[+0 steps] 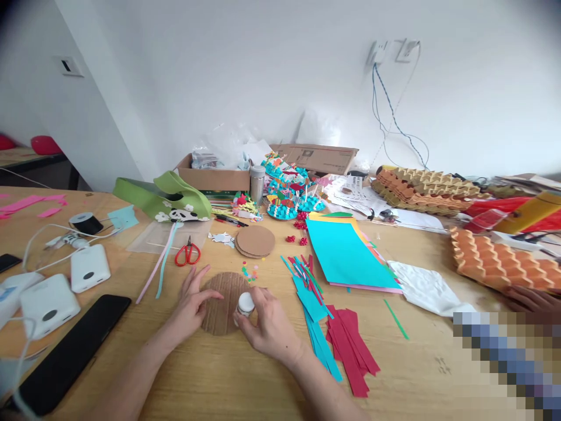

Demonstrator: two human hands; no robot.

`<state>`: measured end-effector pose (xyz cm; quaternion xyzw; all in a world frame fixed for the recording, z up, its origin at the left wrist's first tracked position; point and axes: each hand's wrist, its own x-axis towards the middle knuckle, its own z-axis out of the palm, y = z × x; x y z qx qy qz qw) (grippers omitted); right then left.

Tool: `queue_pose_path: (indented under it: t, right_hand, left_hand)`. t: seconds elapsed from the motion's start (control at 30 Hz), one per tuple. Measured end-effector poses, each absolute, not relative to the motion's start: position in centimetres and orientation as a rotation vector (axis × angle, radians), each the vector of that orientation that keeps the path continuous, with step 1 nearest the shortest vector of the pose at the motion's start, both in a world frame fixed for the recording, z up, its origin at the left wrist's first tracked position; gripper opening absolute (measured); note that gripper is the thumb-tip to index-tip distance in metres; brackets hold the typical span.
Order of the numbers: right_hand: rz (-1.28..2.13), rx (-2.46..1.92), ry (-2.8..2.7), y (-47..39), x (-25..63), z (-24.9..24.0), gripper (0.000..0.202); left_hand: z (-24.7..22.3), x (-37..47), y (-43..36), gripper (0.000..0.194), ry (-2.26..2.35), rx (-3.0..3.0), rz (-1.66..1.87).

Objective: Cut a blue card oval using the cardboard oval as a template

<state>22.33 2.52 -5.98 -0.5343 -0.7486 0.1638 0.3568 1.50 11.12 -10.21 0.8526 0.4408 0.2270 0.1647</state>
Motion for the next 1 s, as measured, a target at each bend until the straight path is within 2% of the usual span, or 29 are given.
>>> queue_pose_path:
  t: [0.13, 0.3, 0.5, 0.67, 0.87, 1.0]
  right_hand:
    - [0.432, -1.339, -1.942, 2.5, 21.8, -6.2, 0.013]
    - [0.506, -1.266, -2.004, 2.4, 20.5, -6.6, 0.012]
    - [0.434, -1.303, -1.949, 2.7, 21.1, -6.6, 0.011]
    - [0.533, -1.244, -2.021, 2.6, 20.5, -6.7, 0.013]
    - [0.468, -1.317, -1.961, 2.6, 21.1, -6.4, 0.01]
    - [0.5, -1.258, -2.024, 2.6, 20.8, -6.4, 0.012]
  left_hand:
    - [-10.0, 1.4, 10.9, 0.062, 1.183, 2.476, 0.618]
    - [-10.2, 1.4, 10.8, 0.047, 1.137, 2.503, 0.613]
    - [-10.0, 1.6, 10.8, 0.05, 1.161, 2.509, 0.576]
    - [-10.1, 1.5, 10.8, 0.04, 1.167, 2.504, 0.577]
    - [-9.8, 1.6, 10.8, 0.052, 1.185, 2.507, 0.522]
    - [-9.5, 1.7, 10.7, 0.045, 1.178, 2.509, 0.531]
